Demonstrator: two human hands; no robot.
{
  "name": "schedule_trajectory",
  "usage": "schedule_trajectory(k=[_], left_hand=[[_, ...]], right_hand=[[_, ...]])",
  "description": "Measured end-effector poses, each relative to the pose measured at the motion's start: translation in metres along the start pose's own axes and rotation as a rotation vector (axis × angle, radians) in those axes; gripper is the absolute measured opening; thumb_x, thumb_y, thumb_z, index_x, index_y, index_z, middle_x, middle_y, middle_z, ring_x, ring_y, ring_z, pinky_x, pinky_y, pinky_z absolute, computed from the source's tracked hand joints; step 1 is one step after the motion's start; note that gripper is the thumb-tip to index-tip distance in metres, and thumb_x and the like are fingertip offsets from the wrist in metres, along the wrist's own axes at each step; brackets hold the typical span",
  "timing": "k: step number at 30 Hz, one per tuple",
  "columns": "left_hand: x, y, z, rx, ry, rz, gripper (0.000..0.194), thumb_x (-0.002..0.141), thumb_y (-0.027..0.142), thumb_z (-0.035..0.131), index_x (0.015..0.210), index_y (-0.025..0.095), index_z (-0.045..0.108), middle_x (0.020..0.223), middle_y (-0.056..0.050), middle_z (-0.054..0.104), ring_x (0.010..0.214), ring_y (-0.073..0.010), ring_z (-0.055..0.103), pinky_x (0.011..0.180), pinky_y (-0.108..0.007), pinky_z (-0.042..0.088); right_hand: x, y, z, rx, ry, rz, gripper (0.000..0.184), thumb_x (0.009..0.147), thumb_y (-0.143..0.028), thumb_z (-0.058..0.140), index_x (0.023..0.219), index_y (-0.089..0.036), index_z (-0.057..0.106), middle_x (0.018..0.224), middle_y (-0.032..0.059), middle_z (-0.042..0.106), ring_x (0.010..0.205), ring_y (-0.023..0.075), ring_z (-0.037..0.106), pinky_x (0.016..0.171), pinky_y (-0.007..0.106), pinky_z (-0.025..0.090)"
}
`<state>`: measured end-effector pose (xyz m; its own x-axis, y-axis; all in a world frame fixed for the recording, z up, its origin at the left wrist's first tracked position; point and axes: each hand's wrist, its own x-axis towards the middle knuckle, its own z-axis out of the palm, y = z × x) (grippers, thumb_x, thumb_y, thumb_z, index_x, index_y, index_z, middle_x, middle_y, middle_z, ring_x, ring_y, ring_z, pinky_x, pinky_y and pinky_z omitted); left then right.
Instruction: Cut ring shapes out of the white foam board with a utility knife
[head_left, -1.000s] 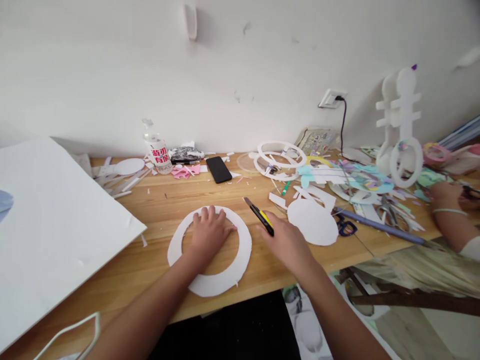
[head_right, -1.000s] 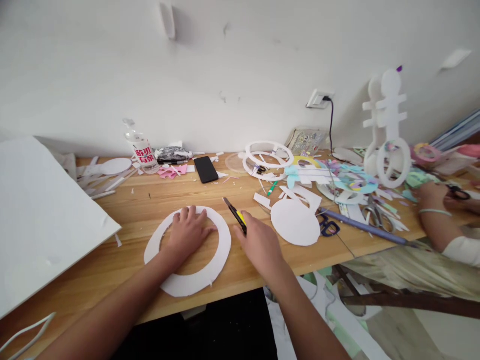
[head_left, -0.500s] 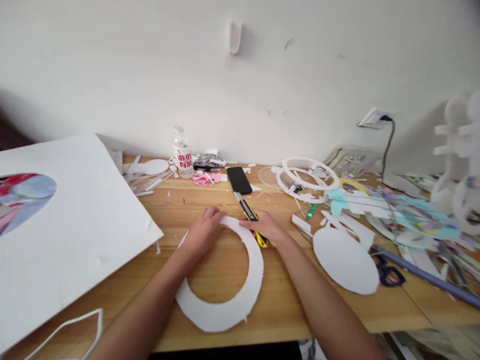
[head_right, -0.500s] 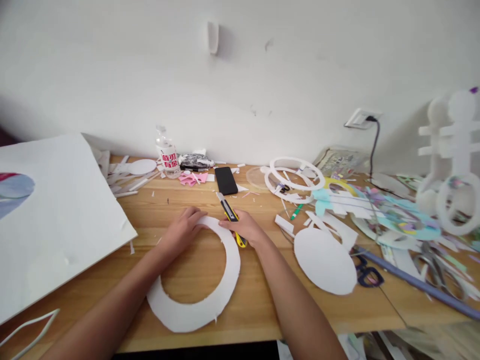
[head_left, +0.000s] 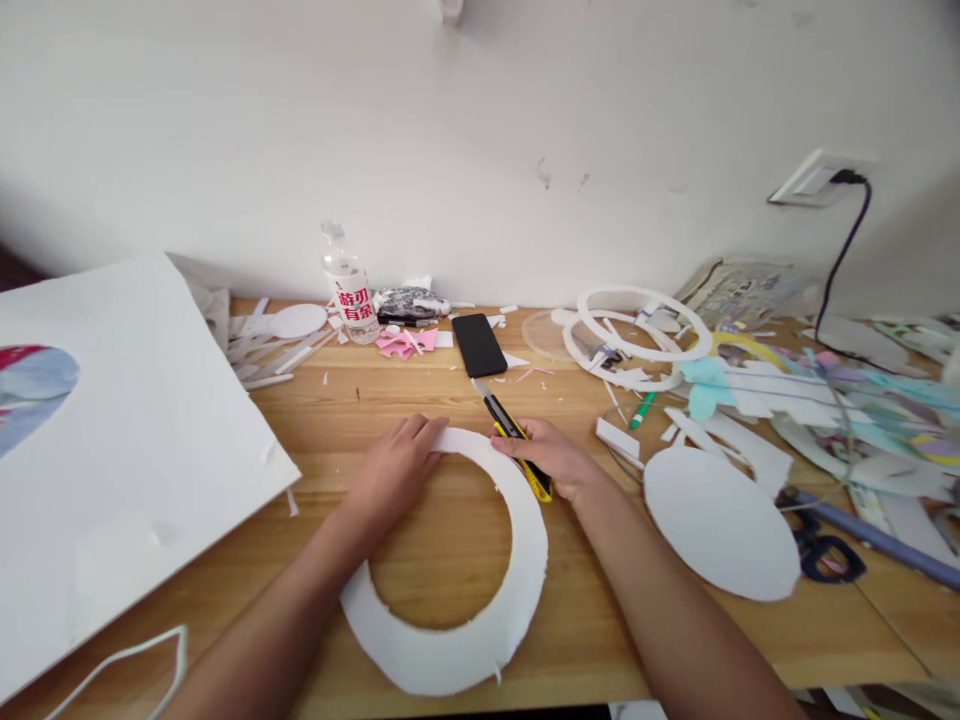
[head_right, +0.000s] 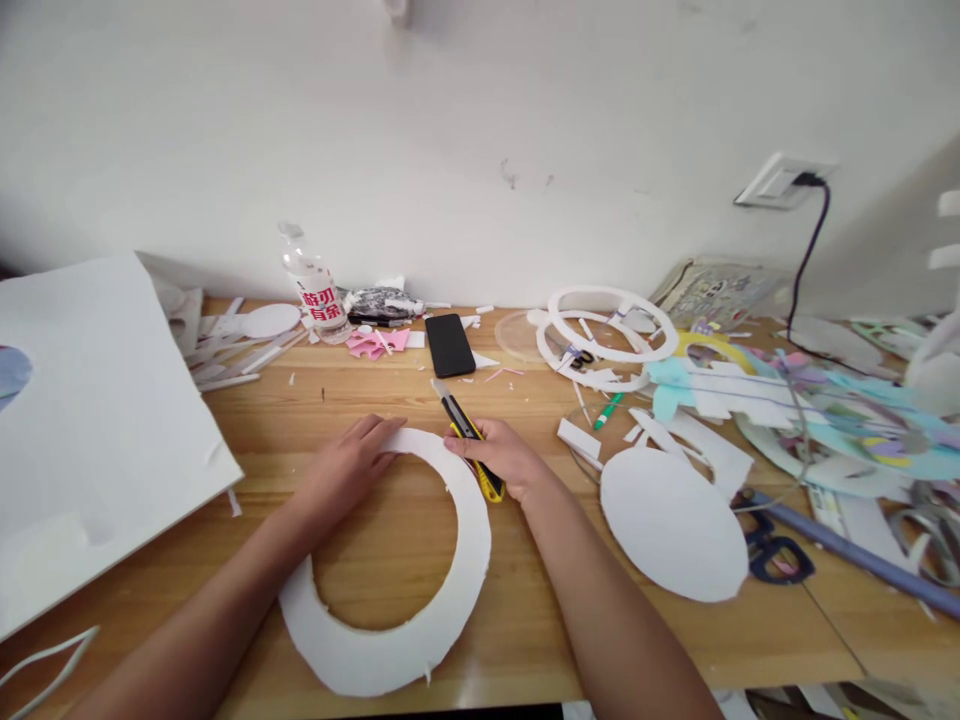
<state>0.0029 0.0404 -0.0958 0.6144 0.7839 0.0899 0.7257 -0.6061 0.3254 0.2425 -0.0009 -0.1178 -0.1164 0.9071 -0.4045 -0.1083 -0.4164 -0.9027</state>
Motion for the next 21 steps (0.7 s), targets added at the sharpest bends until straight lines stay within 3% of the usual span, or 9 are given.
schedule_trajectory(k=[10,15,18,21], left_hand=[[0.0,0.005,-0.002,-0.04,-0.045,0.003,0.045,0.092,0.018,0.051,0.137,0.018,0.048,0.12,-0.01,0.061,0.108,-0.0273,0.062,0.094,-0.04,0.05],[-0.003,0.01,0.004,-0.089,-0.111,0.078,0.049,0.094,0.022,0.049,0.143,0.022,0.042,0.121,-0.009,0.062,0.104,-0.0264,0.065,0.092,-0.039,0.052],[-0.008,0.016,0.008,-0.13,-0.191,0.195,0.05,0.095,0.026,0.052,0.144,0.029,0.04,0.12,-0.004,0.065,0.107,-0.0228,0.065,0.094,-0.035,0.051],[-0.011,0.02,0.012,-0.139,-0.218,0.24,0.058,0.093,0.027,0.056,0.147,0.029,0.035,0.125,-0.006,0.065,0.115,-0.024,0.063,0.098,-0.036,0.049]], right_hand=[[-0.005,-0.005,-0.004,-0.022,-0.038,0.018,0.046,0.067,-0.048,0.083,0.099,-0.017,0.071,0.084,0.0023,0.07,0.066,0.0114,0.059,0.058,0.021,0.046],[-0.012,-0.013,-0.008,-0.176,-0.18,-0.038,0.047,0.071,-0.051,0.079,0.101,-0.016,0.068,0.089,0.0019,0.068,0.07,0.0111,0.058,0.061,0.02,0.045],[-0.015,-0.014,-0.009,-0.214,-0.231,-0.013,0.048,0.073,-0.054,0.077,0.098,-0.015,0.066,0.079,0.0005,0.065,0.064,0.0096,0.055,0.056,0.019,0.042],[-0.016,-0.013,-0.008,-0.247,-0.247,0.008,0.046,0.074,-0.057,0.074,0.088,-0.015,0.065,0.066,-0.0016,0.059,0.055,0.0081,0.05,0.049,0.019,0.037]])
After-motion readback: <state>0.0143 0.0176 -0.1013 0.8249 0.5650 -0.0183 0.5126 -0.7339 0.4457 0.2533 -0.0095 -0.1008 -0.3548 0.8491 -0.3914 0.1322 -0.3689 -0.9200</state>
